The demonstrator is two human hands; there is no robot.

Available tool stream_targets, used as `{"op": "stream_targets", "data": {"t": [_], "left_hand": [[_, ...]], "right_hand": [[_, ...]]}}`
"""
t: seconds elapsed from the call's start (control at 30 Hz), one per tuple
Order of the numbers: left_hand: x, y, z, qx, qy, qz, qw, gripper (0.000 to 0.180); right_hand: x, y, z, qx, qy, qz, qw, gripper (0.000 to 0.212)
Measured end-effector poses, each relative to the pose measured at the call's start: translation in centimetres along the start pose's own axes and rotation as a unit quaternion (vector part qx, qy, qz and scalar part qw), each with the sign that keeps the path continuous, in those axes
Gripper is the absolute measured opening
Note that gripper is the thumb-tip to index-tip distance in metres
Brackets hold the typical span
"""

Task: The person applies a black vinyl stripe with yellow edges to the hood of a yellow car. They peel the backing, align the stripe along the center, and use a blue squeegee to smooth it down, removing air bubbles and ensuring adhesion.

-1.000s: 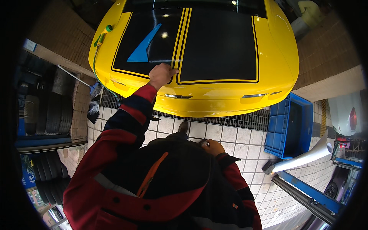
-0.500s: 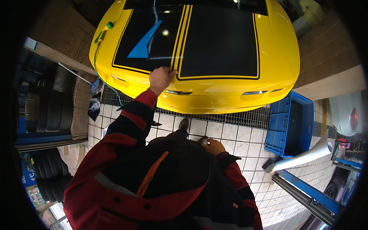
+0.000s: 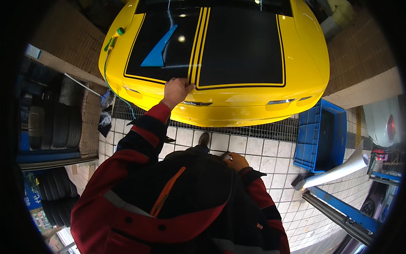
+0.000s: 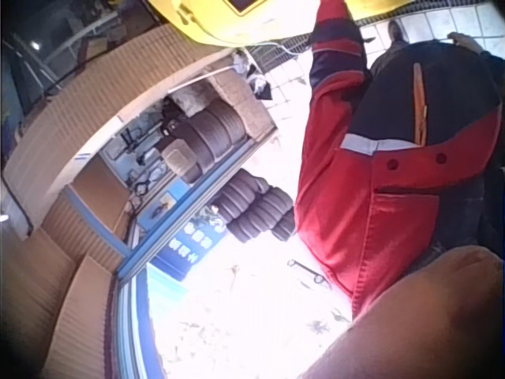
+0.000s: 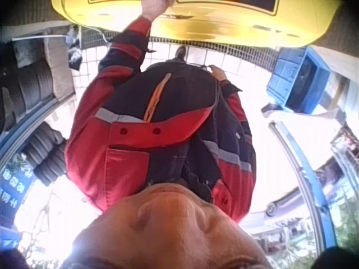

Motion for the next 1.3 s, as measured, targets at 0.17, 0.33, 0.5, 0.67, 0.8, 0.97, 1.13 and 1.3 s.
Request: {"op": "stream_targets", "data": {"t": [0.17, 0.33, 0.5, 0.67, 0.8, 0.97, 1.13, 1.3], "left_hand": [[1.1, -0.8, 1.3, -0.021, 0.021, 0.073, 0.997, 0.025], [0.6, 0.7, 2.6, -0.081, 0.14, -0.029, 0.986, 0.085], [0.3, 2.5, 3.8, -0.039, 0.17, -0.069, 0.982, 0.092], [1.0, 3.8, 5.6, -0.062, 0.191, -0.079, 0.976, 0.091], [1.4, 4.4, 6.0, -0.085, 0.21, -0.062, 0.972, 0.092], [2.2, 4.2, 5.8, -0.07, 0.234, -0.101, 0.964, 0.095], [3.2, 2.8, 5.9, -0.039, 0.282, -0.05, 0.957, 0.077], [1.3, 2.6, 5.5, -0.078, 0.237, 0.008, 0.968, 0.086]], "right_hand": [[-0.1, 0.1, -0.3, -0.008, 0.012, -0.01, 1.0, 0.064], [0.0, 0.4, -0.4, 0.005, 0.003, -0.014, 1.0, 0.065], [-0.1, 0.6, -0.3, 0.004, -0.003, -0.004, 1.0, 0.066], [-0.4, 0.7, 0.0, 0.015, 0.025, -0.009, 1.0, 0.068], [-0.7, 0.8, -0.2, 0.021, 0.017, -0.001, 1.0, 0.068], [-0.8, 0.3, -0.2, 0.006, 0.022, -0.007, 1.0, 0.063], [-0.4, -0.4, 0.9, -0.021, 0.029, -0.02, 0.999, 0.059], [-0.3, -0.7, 1.9, -0.038, 0.024, -0.067, 0.997, 0.06]]}}
Point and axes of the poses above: each hand's wrist, its own z-axis away from the middle knuckle, its own y-axis out of the palm, x = y × z, the point moved 1 cm from there along -z, towards the middle knuckle, and after that the axes turned 9 degrees about -z, right-handed, at the moved point
